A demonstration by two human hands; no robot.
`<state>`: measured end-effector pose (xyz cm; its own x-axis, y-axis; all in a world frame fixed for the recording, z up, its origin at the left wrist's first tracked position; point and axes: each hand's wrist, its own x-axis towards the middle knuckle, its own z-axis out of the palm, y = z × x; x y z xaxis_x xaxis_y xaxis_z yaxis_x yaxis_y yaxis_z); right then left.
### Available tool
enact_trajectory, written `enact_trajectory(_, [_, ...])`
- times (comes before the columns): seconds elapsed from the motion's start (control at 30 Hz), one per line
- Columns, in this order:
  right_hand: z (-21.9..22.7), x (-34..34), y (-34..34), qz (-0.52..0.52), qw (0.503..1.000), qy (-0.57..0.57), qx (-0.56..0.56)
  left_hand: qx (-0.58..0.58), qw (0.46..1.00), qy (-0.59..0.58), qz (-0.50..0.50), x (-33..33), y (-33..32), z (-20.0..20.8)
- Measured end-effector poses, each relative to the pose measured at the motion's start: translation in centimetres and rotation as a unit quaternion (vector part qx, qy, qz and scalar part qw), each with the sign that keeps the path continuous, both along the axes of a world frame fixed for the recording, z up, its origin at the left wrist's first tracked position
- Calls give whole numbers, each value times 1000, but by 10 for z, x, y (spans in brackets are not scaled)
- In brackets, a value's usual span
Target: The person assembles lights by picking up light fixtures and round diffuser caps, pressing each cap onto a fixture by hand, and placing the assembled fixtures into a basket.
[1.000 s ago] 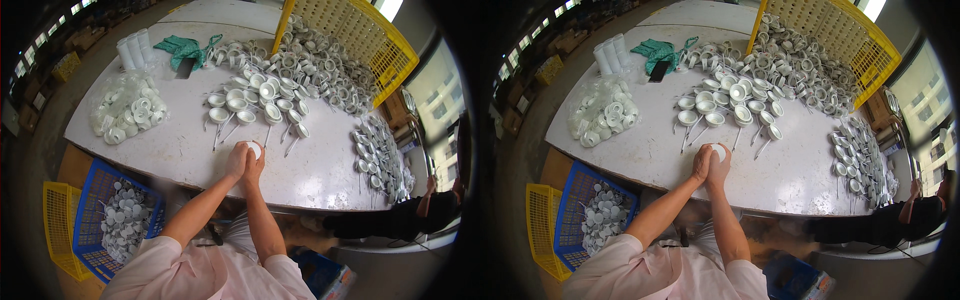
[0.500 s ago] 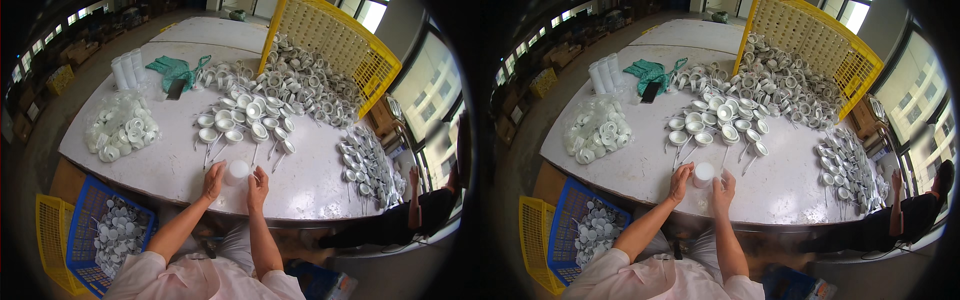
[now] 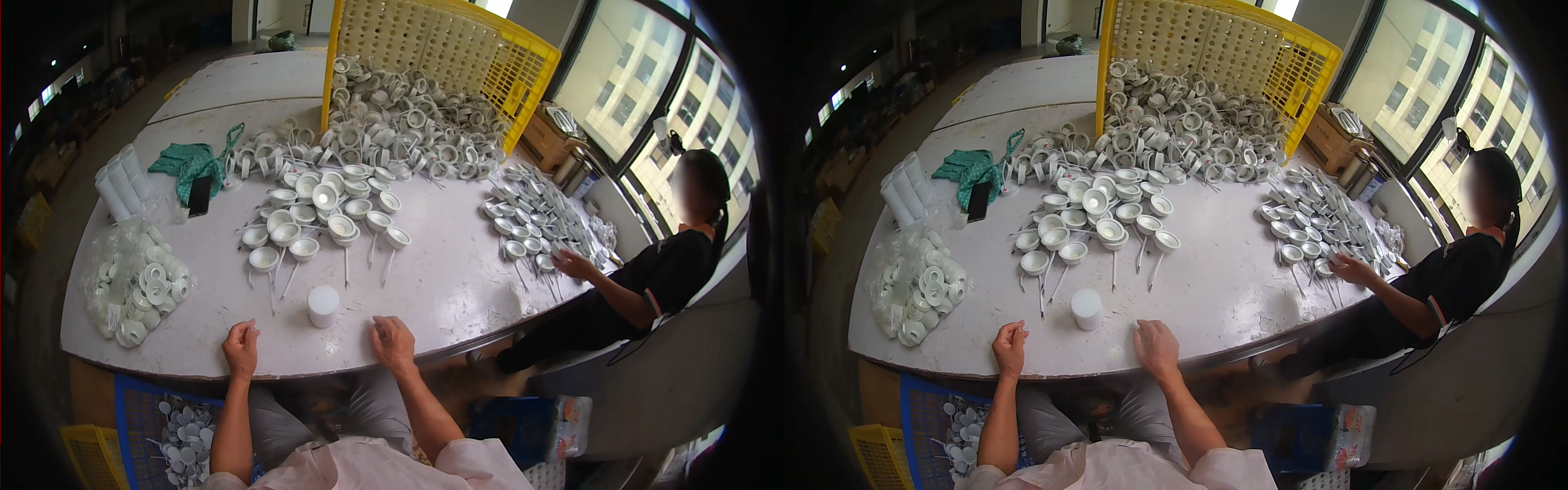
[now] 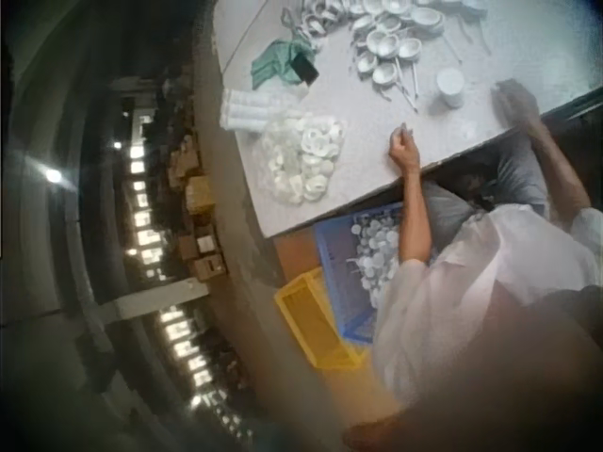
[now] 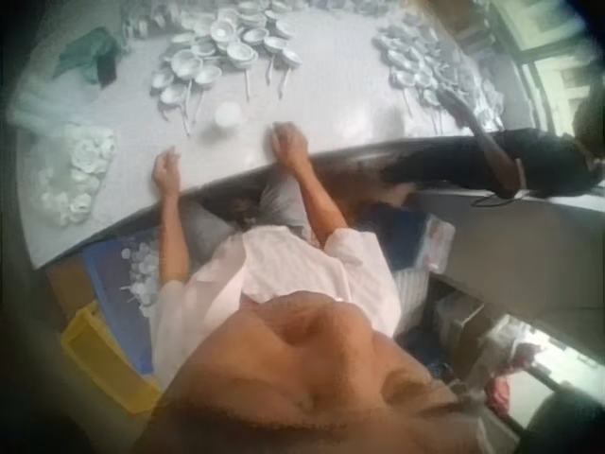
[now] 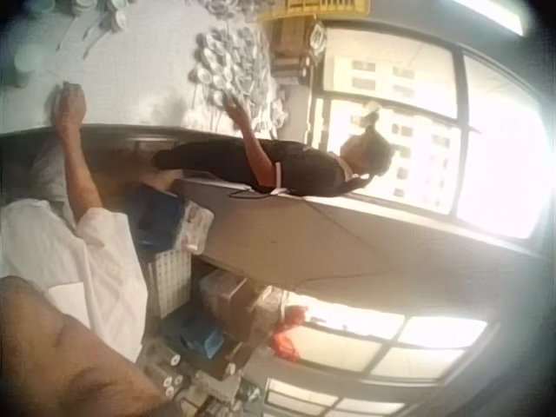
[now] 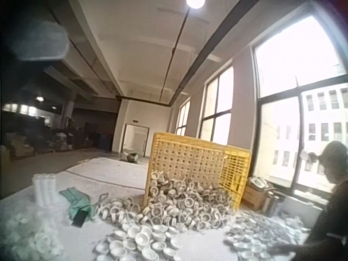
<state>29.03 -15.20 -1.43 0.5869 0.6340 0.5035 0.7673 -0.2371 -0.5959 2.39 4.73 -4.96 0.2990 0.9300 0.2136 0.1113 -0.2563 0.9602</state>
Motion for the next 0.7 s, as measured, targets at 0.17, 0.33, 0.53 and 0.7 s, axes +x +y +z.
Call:
enact_trajectory(0.17, [4,-1,-3,11,999,-34,-22,-2,1000,0,7,5,-2,6])
enact_trajectory(0.33, [17,-2,-12,-14,996,81,39,-6,1000,8,5,7,-2,9])
enact_trajectory(0.53, [21,63,-35,-247,963,-91,48,-8,1000,-5,6,2,-1,1])
enact_trajectory(0.7, [16,110,-42,-382,917,-16,-115,10,1000,9,13,4,-3,8])
